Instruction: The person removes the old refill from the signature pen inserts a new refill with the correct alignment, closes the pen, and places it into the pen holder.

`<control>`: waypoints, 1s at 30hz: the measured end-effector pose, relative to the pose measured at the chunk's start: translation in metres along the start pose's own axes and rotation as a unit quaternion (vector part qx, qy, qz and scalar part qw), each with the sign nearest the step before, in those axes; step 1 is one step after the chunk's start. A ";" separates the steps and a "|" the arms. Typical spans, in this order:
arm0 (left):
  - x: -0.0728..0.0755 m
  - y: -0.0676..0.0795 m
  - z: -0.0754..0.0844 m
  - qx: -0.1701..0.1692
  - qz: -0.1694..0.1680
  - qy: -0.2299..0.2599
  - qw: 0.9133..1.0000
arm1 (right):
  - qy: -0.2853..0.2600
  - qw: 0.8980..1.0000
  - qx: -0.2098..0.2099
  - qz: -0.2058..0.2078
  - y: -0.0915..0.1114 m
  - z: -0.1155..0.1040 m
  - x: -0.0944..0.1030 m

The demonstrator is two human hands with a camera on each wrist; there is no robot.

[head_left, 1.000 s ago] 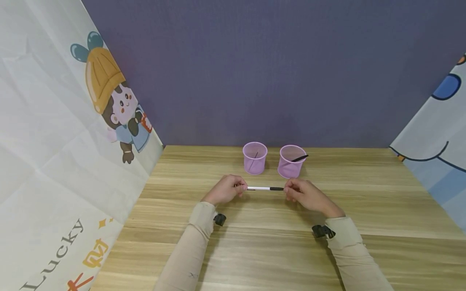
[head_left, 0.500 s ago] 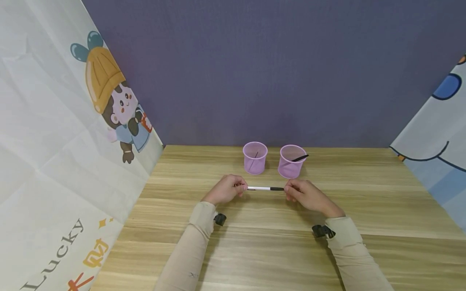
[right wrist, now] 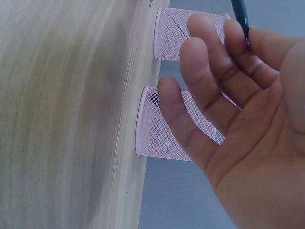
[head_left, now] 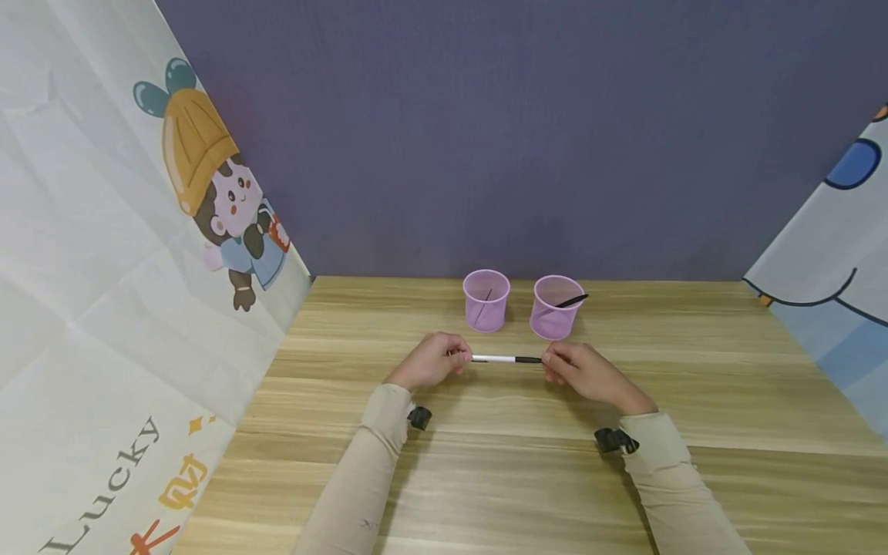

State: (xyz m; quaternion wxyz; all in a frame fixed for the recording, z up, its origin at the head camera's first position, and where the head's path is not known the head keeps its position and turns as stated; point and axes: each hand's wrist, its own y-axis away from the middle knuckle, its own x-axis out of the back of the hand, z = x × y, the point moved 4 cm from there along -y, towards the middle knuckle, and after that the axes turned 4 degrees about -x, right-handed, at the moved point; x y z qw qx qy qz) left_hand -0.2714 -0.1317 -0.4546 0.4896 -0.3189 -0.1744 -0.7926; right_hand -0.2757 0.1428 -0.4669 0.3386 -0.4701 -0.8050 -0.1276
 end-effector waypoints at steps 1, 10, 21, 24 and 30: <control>0.000 0.000 0.000 0.002 0.000 0.001 1.000 | 0.000 1.000 -0.001 0.000 0.000 0.000 0.000; 0.000 0.000 0.000 0.006 -0.002 0.003 1.000 | -0.029 0.999 -0.025 -0.010 0.002 0.001 0.001; 0.000 0.000 0.000 0.003 0.000 -0.001 1.000 | -0.041 0.999 -0.030 -0.011 0.003 0.001 0.001; 0.000 -0.001 0.000 0.003 0.000 0.002 1.000 | -0.045 0.999 -0.025 -0.010 0.003 0.000 0.001; 0.000 -0.001 0.000 0.004 0.001 -0.001 1.000 | -0.052 0.999 -0.013 -0.013 0.003 0.000 0.002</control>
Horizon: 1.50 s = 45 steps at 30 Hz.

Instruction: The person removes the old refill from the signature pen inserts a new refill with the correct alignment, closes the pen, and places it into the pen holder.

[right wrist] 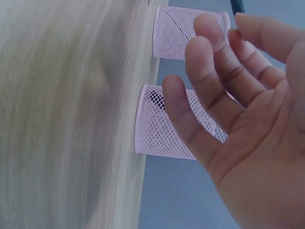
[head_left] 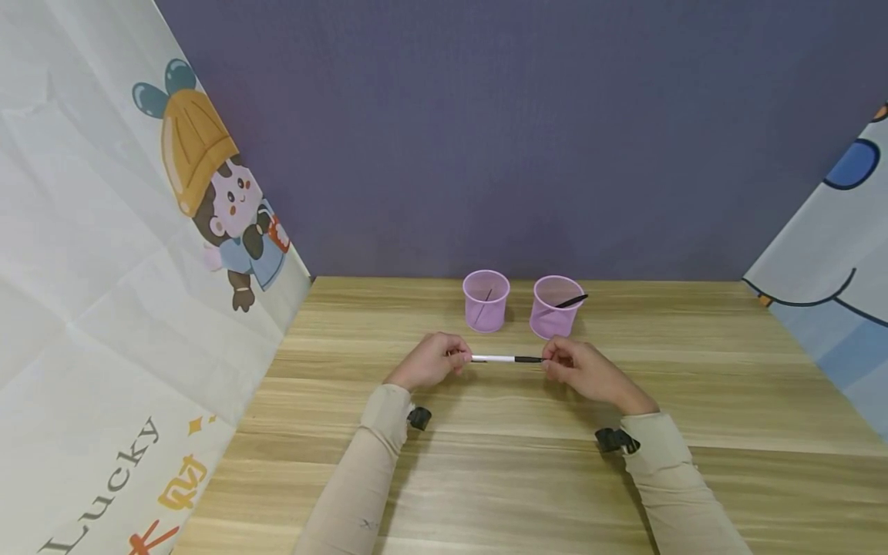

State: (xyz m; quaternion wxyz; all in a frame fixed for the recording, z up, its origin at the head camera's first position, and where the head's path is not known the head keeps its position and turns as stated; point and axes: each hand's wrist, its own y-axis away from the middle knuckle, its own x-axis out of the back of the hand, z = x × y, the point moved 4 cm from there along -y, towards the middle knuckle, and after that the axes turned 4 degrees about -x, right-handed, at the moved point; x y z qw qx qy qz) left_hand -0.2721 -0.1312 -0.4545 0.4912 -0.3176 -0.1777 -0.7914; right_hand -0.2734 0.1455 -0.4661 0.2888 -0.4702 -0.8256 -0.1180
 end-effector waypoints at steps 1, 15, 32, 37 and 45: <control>0.000 0.000 0.000 0.000 0.000 0.000 1.000 | 0.000 1.000 0.001 -0.001 0.000 0.000 0.000; -0.001 -0.001 0.000 -0.010 0.001 -0.006 1.000 | 0.026 1.000 0.000 0.004 -0.001 -0.001 0.000; 0.000 -0.001 0.001 -0.009 0.000 -0.007 1.000 | 0.049 0.998 0.030 0.005 -0.002 -0.003 0.000; 0.000 -0.001 0.000 -0.007 -0.001 -0.006 1.000 | 0.056 0.998 0.035 0.008 -0.002 -0.001 0.000; -0.001 -0.001 -0.001 -0.005 -0.001 -0.004 1.000 | 0.051 0.998 0.033 0.008 -0.003 0.001 -0.001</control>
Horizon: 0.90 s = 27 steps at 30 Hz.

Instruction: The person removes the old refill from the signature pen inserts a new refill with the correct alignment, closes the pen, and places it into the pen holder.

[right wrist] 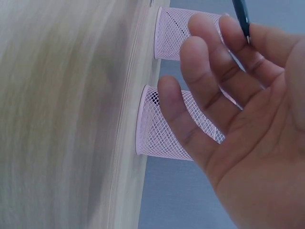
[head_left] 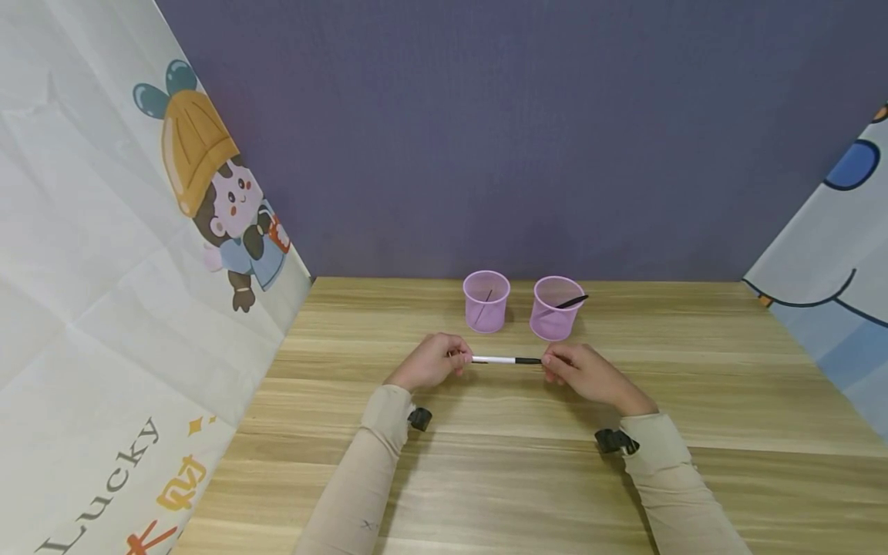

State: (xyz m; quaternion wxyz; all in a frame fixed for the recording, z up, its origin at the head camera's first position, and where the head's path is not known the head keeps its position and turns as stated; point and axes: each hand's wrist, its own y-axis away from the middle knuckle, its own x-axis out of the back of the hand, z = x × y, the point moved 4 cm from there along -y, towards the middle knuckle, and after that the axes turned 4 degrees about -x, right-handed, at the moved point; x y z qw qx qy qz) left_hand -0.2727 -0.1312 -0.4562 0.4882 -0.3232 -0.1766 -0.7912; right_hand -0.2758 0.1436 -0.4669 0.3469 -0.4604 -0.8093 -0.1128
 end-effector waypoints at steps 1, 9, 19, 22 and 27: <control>0.000 0.000 0.000 0.000 0.000 0.001 1.000 | -0.003 1.000 -0.004 -0.001 0.000 0.000 0.000; 0.000 0.000 -0.001 0.004 0.000 0.010 1.000 | -0.030 0.999 -0.030 -0.004 0.002 0.000 0.000; 0.000 0.000 -0.002 0.006 0.002 0.009 1.000 | -0.037 0.999 -0.011 0.000 0.001 -0.002 0.000; 0.000 0.000 -0.002 0.007 0.001 0.010 1.000 | -0.034 0.999 -0.013 -0.001 0.002 -0.002 0.001; 0.000 0.001 -0.001 0.004 0.000 0.012 1.000 | -0.032 0.999 -0.015 -0.004 0.002 -0.002 0.001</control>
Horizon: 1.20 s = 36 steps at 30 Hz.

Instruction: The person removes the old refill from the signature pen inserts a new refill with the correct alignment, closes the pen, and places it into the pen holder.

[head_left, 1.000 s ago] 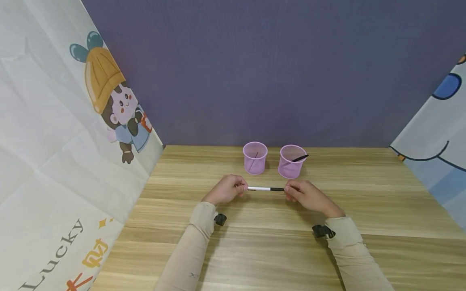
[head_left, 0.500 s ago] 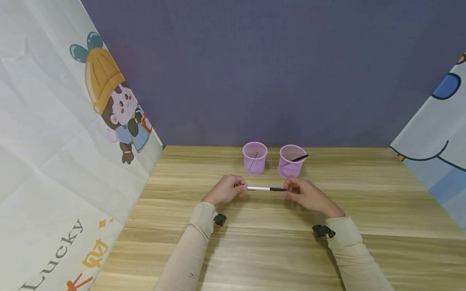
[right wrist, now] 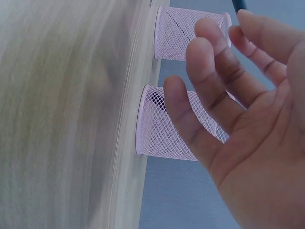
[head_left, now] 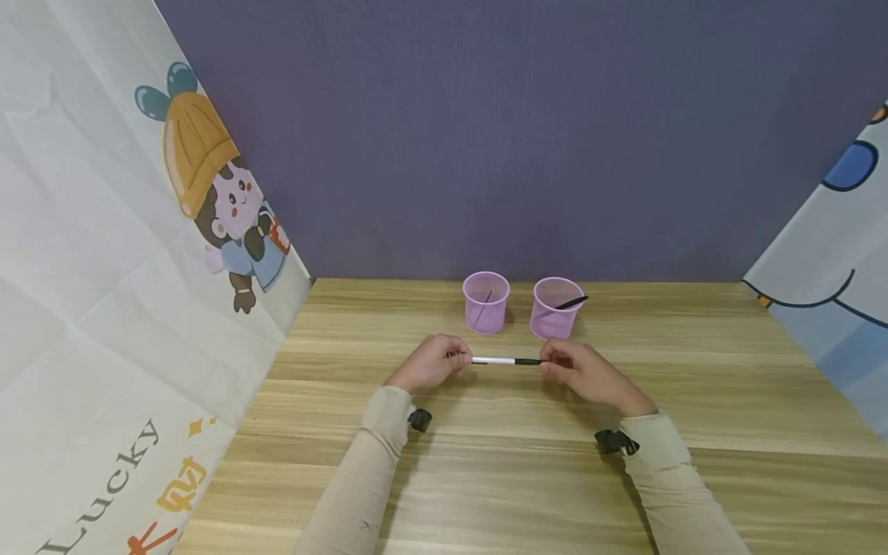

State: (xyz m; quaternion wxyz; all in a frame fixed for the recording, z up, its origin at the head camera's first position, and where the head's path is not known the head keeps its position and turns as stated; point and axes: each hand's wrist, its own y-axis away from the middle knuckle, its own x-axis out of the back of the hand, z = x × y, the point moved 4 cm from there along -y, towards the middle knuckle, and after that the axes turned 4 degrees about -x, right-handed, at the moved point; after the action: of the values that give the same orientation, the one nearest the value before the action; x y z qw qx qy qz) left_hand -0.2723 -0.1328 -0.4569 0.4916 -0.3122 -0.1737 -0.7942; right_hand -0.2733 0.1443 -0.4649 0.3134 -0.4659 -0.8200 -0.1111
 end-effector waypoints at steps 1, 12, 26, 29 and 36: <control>0.000 0.000 0.000 0.000 0.000 0.000 1.000 | 0.001 1.000 0.000 -0.001 0.000 0.000 0.000; -0.001 0.000 0.002 -0.002 0.000 -0.004 1.000 | -0.001 1.000 0.006 -0.007 0.002 0.000 -0.001; -0.001 0.000 0.003 -0.003 0.000 -0.001 1.000 | 0.009 1.000 -0.003 -0.011 0.001 -0.002 -0.002; 0.000 0.001 0.004 -0.004 0.001 -0.005 1.000 | 0.013 1.000 -0.005 -0.010 0.000 -0.002 -0.002; 0.001 0.002 0.007 0.004 0.003 -0.006 1.000 | 0.017 1.000 -0.004 -0.006 -0.001 -0.001 -0.002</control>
State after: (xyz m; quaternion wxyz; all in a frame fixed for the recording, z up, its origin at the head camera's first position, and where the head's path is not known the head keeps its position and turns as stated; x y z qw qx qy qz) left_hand -0.2688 -0.1298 -0.4511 0.4944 -0.3159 -0.1786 -0.7899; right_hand -0.2730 0.1420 -0.4657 0.3248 -0.4601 -0.8169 -0.1246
